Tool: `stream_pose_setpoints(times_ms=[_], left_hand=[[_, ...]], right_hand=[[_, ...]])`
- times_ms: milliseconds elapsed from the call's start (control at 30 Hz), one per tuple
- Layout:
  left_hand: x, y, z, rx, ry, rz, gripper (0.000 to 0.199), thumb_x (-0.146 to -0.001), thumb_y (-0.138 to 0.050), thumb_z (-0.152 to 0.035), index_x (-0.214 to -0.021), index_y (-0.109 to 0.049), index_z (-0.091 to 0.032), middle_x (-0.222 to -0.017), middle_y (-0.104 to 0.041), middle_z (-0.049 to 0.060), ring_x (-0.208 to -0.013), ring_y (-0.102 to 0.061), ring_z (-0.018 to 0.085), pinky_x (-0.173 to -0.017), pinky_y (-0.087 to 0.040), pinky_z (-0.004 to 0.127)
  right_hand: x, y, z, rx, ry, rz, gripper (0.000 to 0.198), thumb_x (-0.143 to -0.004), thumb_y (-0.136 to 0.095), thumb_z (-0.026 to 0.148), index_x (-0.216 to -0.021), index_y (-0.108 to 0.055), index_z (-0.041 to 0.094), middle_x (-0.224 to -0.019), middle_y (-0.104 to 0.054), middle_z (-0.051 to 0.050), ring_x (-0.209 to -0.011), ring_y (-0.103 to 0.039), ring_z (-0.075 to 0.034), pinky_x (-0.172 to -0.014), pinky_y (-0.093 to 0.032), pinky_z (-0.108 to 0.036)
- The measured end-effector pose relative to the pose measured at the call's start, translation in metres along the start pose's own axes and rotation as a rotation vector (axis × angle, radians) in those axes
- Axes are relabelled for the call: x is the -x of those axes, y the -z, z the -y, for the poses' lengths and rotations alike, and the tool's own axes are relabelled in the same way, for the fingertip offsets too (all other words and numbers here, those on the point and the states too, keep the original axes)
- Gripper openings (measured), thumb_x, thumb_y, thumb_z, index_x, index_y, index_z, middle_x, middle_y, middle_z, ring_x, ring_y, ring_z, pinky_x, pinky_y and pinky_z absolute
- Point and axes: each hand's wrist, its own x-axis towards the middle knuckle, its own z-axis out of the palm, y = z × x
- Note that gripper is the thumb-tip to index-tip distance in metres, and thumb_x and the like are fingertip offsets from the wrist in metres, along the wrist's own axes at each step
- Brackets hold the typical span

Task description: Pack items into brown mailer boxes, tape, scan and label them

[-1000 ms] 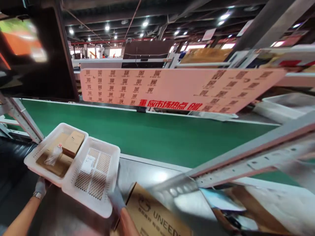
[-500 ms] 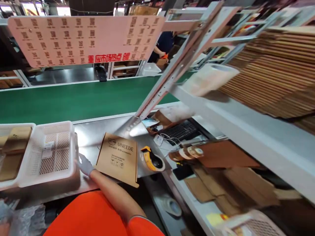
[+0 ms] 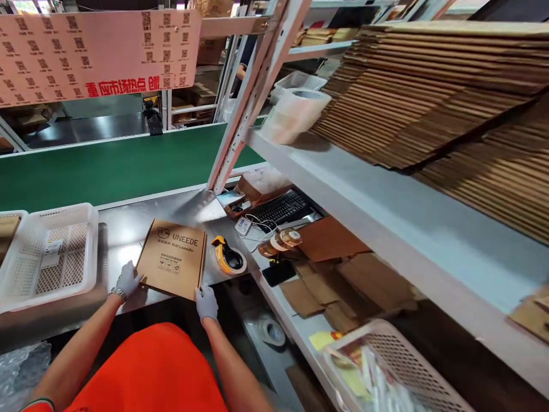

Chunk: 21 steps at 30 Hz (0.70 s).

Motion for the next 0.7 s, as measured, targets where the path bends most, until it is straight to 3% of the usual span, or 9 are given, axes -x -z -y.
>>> stream_pose_setpoints(times_ms=[100, 267, 367, 467, 600, 700], left_hand=[[0.003, -0.014, -0.008, -0.099, 0.009, 0.072, 0.076, -0.102, -0.076, -0.03, -0.166, -0.052, 0.004, -0.157, -0.069, 0.035, -0.15, -0.066, 0.04, -0.124, -0.053, 0.045], [0.081, -0.04, 0.028, -0.154, 0.168, -0.004, 0.074, -0.102, -0.073, -0.032, -0.169, -0.052, -0.006, -0.165, -0.066, 0.032, -0.157, -0.063, 0.039, -0.129, -0.05, 0.046], [0.135, -0.048, 0.046, -0.112, 0.283, -0.089, 0.071, -0.106, -0.069, -0.034, -0.17, -0.052, -0.01, -0.169, -0.065, 0.027, -0.16, -0.061, 0.037, -0.131, -0.05, 0.044], [0.169, -0.051, 0.046, -0.153, 0.345, -0.162, 0.07, -0.108, -0.069, -0.038, -0.168, -0.054, -0.005, -0.169, -0.062, 0.03, -0.16, -0.06, 0.039, -0.132, -0.051, 0.047], [0.173, -0.049, 0.025, -0.374, 0.196, -0.206, 0.066, -0.108, -0.067, -0.036, -0.163, -0.062, 0.0, -0.179, -0.049, 0.035, -0.174, -0.038, 0.046, -0.141, -0.038, 0.06], [0.16, -0.045, 0.006, -0.474, -0.003, -0.063, 0.072, -0.106, -0.073, -0.041, -0.171, -0.063, -0.012, -0.188, -0.041, 0.027, -0.179, -0.028, 0.047, -0.144, -0.032, 0.062]], right_hand=[[0.007, -0.003, -0.02, -0.102, -0.002, 0.048, 0.035, -0.086, -0.067, 0.041, -0.103, -0.09, 0.022, -0.13, -0.087, -0.018, -0.132, -0.079, -0.036, -0.12, -0.058, -0.046], [0.018, -0.006, -0.054, -0.335, -0.049, 0.173, 0.029, -0.075, -0.083, 0.046, -0.095, -0.089, 0.025, -0.127, -0.089, -0.015, -0.13, -0.079, -0.036, -0.122, -0.059, -0.049], [0.031, -0.016, -0.064, -0.579, -0.175, 0.306, 0.044, -0.066, -0.092, 0.053, -0.099, -0.087, 0.025, -0.117, -0.09, -0.013, -0.116, -0.082, -0.035, -0.106, -0.066, -0.051], [0.047, -0.025, -0.064, -0.883, -0.387, 0.394, 0.058, -0.057, -0.1, 0.056, -0.103, -0.083, 0.024, -0.105, -0.089, -0.009, -0.104, -0.082, -0.032, -0.09, -0.067, -0.047], [0.057, -0.022, -0.056, -0.973, -0.481, 0.403, 0.053, -0.068, -0.098, 0.063, -0.096, -0.076, 0.024, -0.095, -0.085, -0.006, -0.098, -0.081, -0.028, -0.087, -0.067, -0.04], [0.054, -0.011, -0.051, -0.941, -0.524, 0.421, 0.046, -0.08, -0.09, 0.063, -0.095, -0.073, 0.023, -0.091, -0.083, -0.005, -0.091, -0.079, -0.023, -0.083, -0.067, -0.035]])
